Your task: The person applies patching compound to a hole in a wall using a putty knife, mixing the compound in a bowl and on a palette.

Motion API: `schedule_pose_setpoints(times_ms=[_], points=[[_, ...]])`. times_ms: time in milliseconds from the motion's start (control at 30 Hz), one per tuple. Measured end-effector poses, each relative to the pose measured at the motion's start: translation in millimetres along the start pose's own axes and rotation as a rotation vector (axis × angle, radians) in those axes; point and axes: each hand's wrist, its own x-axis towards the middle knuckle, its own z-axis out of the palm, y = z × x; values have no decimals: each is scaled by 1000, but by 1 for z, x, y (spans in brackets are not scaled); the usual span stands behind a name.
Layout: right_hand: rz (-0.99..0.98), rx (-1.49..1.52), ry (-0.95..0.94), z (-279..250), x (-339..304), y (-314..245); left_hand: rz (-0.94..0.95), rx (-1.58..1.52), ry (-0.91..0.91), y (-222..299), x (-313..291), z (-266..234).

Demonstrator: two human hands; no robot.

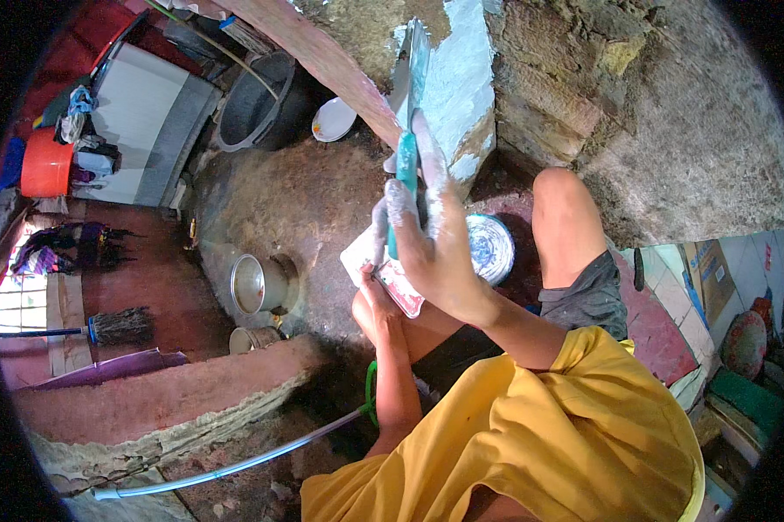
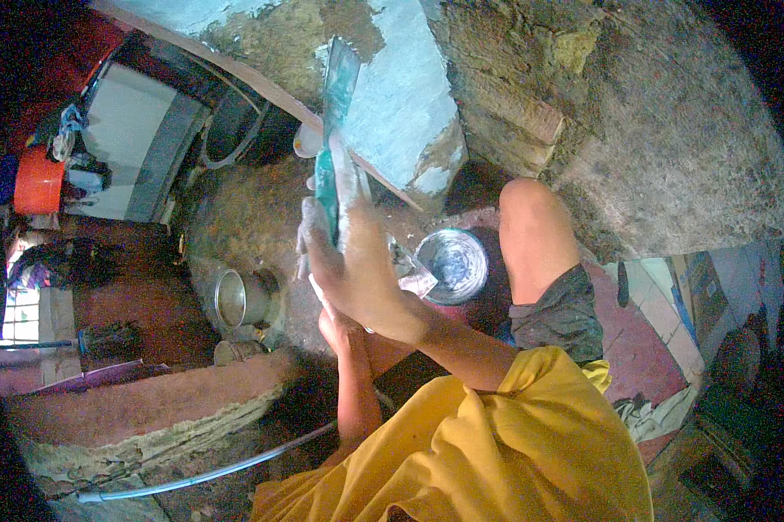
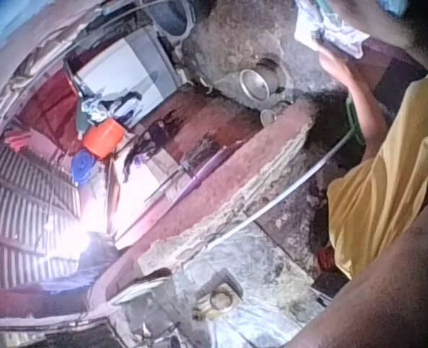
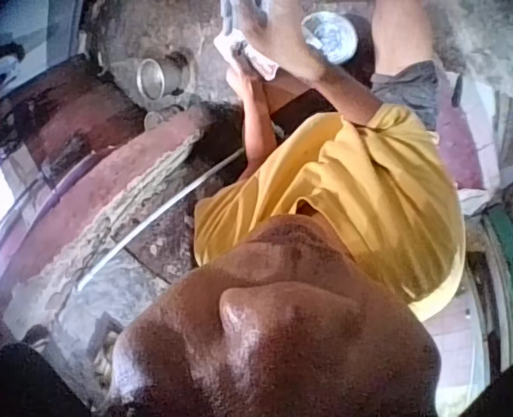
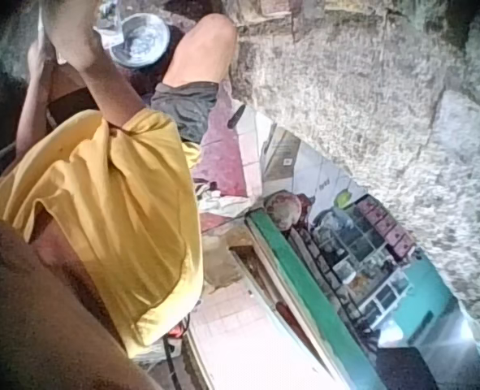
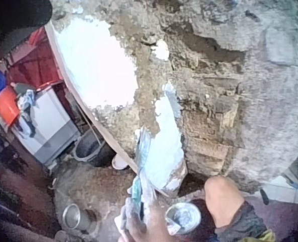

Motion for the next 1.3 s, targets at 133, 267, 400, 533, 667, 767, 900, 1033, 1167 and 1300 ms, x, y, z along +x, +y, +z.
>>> schedule_pose_setpoints(times_ms=[133, 267, 400, 533, 667, 767, 900, 1033, 1167, 1300], points=[[-136, -163, 51, 19, 10, 3, -23, -224, -91, -7, 5, 3], [-264, -268, 157, 41, 18, 3, 41, -257, -102, -10, 4, -1], [-42, 14, 71, 45, 22, 5, -105, -155, -63, 3, -3, -2], [-11, 218, 80, 45, 30, -12, -155, -76, -29, 23, -16, -5], [60, 385, 130, 54, 33, -38, -126, -195, 50, 18, -14, -6], [71, 370, 100, 55, 39, -39, -176, -101, 76, 25, -19, -9], [78, 508, 91, 60, 43, -47, -171, -125, 68, 30, -24, -7], [50, 532, 72, 57, 43, -50, -128, -77, 44, 29, -28, -11], [79, 542, 67, 54, 40, -59, -126, -133, 41, 19, -20, -10], [114, 549, 48, 50, 38, -60, -110, -97, 46, 19, -22, -8]])
